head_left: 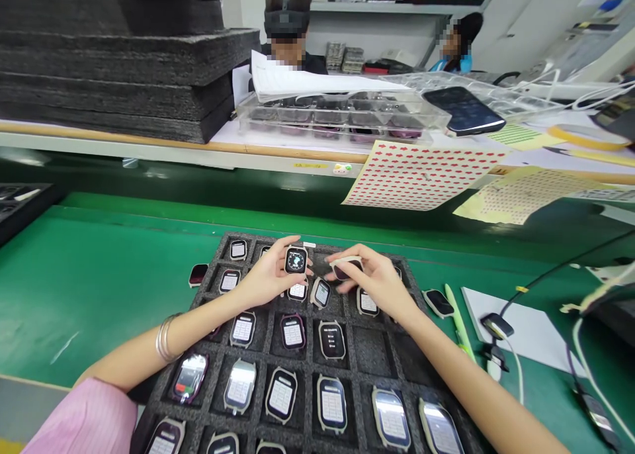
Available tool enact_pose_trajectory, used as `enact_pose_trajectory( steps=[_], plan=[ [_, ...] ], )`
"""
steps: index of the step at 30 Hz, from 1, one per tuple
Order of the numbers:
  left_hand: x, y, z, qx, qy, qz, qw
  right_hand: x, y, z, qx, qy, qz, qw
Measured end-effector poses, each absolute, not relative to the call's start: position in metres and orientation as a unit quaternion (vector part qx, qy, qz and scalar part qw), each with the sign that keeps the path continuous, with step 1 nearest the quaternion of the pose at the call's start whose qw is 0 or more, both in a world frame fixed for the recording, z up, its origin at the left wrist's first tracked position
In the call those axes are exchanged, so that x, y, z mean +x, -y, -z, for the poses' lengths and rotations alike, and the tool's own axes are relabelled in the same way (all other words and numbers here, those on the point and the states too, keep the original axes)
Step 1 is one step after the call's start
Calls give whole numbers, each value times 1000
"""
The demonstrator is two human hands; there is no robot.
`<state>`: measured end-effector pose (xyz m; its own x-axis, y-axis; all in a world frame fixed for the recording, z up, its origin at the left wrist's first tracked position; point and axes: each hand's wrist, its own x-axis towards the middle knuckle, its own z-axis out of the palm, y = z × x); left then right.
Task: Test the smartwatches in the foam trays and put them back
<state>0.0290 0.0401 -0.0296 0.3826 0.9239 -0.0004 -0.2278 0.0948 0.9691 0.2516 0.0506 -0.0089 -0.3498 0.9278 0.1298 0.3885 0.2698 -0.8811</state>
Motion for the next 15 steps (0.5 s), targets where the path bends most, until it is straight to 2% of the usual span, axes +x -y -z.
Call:
enact_pose_trajectory(
  steps=[2, 5, 10, 15],
  plan=[
    [31, -39, 31, 508, -332, -438, 663, 251, -41, 2, -484, 628, -480, 376],
    [32, -37, 33, 507, -331, -433, 668, 249, -34, 0, -500, 556, -536, 392],
    [31, -35, 34, 505, -347, -437, 659, 248, -29, 6, -394, 490, -688, 363],
    [33, -32, 31, 503, -377, -447, 637, 250, -24, 11, -339, 468, -725, 375]
  ],
)
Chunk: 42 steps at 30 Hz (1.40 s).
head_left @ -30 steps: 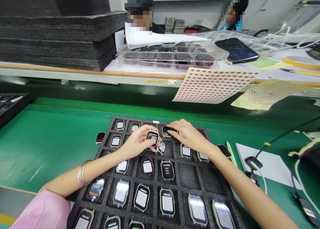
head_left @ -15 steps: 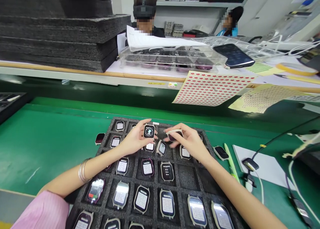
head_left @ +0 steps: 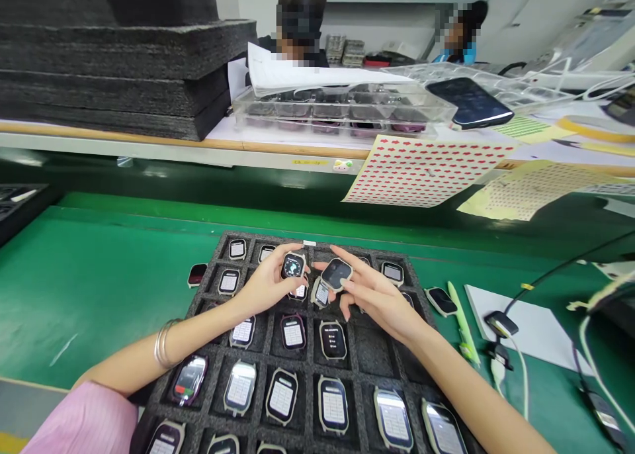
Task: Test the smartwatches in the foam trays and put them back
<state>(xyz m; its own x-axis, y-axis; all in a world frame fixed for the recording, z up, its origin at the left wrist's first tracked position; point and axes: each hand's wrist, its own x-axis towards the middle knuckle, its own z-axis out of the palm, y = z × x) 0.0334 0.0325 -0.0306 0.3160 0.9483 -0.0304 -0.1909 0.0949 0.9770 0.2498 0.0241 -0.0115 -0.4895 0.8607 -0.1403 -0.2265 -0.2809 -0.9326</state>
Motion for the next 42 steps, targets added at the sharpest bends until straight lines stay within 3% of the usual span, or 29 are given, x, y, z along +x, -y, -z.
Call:
enact_pose_trajectory(
  steps=[8, 25, 42],
  plan=[
    [35, -18, 24, 543, -414, -404, 609, 252, -24, 10, -292, 480, -715, 417],
    [32, -4, 19, 654, -414, -375, 510, 254, -21, 18, -218, 468, -768, 378],
    [23, 9, 45, 612, -519, -322, 502, 256, -12, 27, -228, 437, -808, 323]
  ],
)
